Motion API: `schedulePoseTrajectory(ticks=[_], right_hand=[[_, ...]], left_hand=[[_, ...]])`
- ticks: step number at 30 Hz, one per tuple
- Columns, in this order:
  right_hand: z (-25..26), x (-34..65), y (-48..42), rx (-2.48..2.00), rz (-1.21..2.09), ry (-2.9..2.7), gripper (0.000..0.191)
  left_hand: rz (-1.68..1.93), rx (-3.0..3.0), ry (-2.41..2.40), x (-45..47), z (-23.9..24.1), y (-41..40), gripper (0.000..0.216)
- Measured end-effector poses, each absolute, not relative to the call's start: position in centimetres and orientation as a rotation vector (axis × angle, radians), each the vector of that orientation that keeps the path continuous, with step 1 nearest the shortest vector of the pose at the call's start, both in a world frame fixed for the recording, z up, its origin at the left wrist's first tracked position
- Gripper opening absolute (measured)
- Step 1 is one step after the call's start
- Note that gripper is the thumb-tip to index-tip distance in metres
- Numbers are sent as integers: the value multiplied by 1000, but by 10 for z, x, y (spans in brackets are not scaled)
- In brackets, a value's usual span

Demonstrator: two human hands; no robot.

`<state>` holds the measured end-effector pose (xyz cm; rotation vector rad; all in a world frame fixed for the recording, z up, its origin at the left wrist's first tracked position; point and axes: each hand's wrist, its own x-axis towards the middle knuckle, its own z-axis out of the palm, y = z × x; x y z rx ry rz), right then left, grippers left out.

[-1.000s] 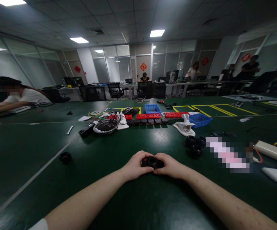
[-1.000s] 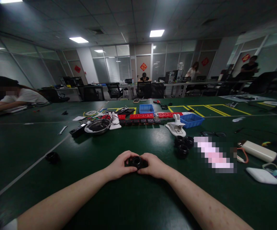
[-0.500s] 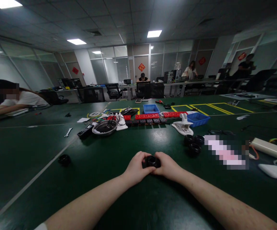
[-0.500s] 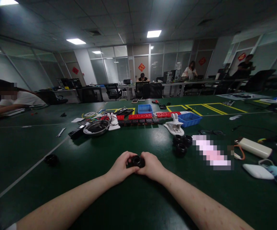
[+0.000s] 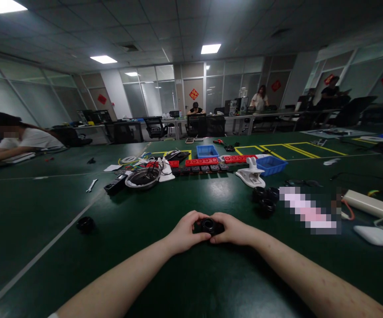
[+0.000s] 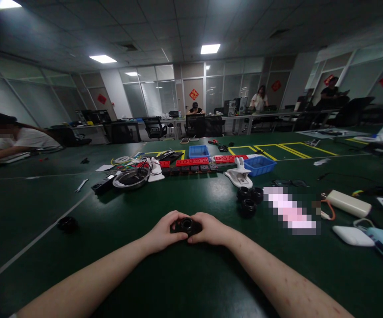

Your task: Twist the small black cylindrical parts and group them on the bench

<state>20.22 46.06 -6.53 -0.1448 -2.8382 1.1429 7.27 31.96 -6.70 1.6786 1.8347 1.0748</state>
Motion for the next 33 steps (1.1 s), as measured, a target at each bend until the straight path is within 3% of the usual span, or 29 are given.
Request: schedulePoseTrajectory(ticks=[23, 33], right_hand=[[-67, 201, 459, -290, 1186, -2811, 31], [-74, 196, 444, -534, 767, -2811, 40]], left_hand=[[1089, 1663, 1869, 76, -67, 320, 35], [1159, 1466, 2060, 86, -71, 321, 35]])
